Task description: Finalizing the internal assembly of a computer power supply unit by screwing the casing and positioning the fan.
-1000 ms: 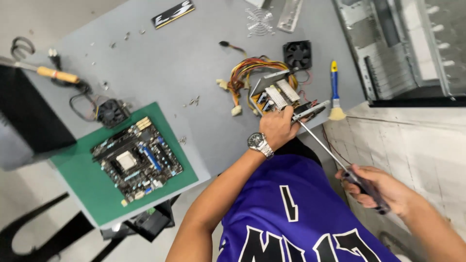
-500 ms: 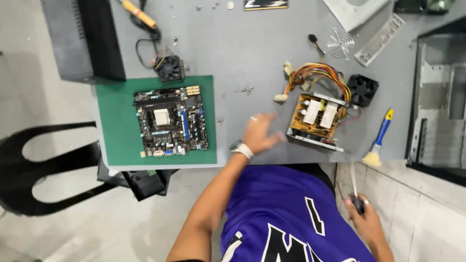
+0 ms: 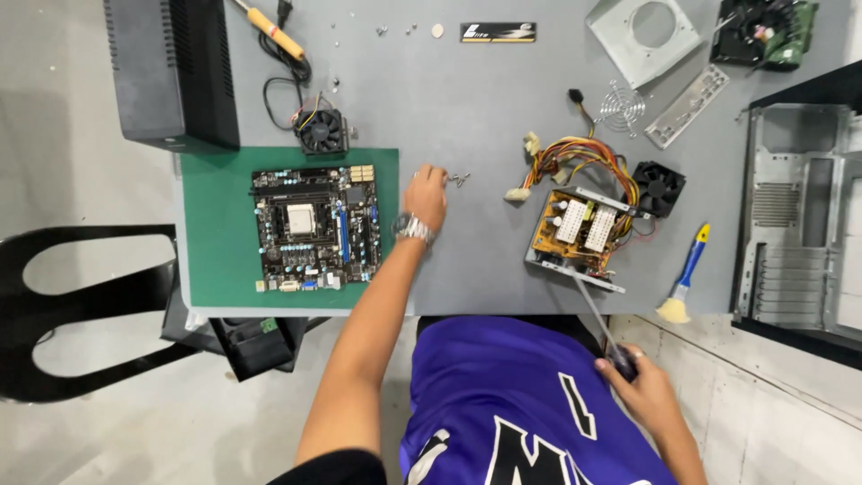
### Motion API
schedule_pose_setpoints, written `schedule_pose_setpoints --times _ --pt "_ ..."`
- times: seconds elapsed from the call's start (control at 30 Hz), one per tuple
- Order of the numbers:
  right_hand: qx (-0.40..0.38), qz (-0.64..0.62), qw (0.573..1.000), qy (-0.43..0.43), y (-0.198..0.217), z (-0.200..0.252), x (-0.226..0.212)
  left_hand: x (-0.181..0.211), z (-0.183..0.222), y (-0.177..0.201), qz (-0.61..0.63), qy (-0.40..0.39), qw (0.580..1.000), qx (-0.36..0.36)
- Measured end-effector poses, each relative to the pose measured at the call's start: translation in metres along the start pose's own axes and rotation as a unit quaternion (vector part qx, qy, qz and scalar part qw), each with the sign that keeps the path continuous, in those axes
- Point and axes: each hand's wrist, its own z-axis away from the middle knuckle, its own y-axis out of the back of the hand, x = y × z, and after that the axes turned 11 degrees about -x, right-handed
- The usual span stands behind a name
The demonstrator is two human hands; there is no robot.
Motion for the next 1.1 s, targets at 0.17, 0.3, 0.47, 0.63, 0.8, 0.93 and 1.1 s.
schedule_pose_setpoints --times 0.17,0.3,0.47,0.63,0.8,0.93,1.1 --pt "-0.008 0.053 0.998 0.043 0.005 -0.001 -0.034 0.083 0.04 0.012 0.557 0.222 0.799 -0.042" --pt "0.005 0.069 0.985 0.159 0.002 -0.014 -0.044 0.135 0.075 0.026 0.873 0.22 0.42 -0.115" --pt "-0.01 0.05 0.986 0.157 0.013 -0.008 -0.053 0.148 0.088 0.018 0.882 0.261 0.381 -0.096" --pt "0.014 0.063 0.984 0.168 0.013 -0.005 -0.044 0.152 0.089 0.017 0.879 0.241 0.397 -0.109" --pt "0.098 0.17 0.967 0.163 0.012 -0.002 -0.036 0.157 0.088 0.011 0.874 0.25 0.403 -0.101" --pt "0.111 0.188 0.962 0.162 0.015 -0.001 -0.033 0.161 0.086 0.005 0.863 0.257 0.422 -0.1" --pt "0.152 0.194 0.953 0.178 0.01 -0.004 -0.022 0.166 0.087 0.0 0.847 0.278 0.443 -0.095"
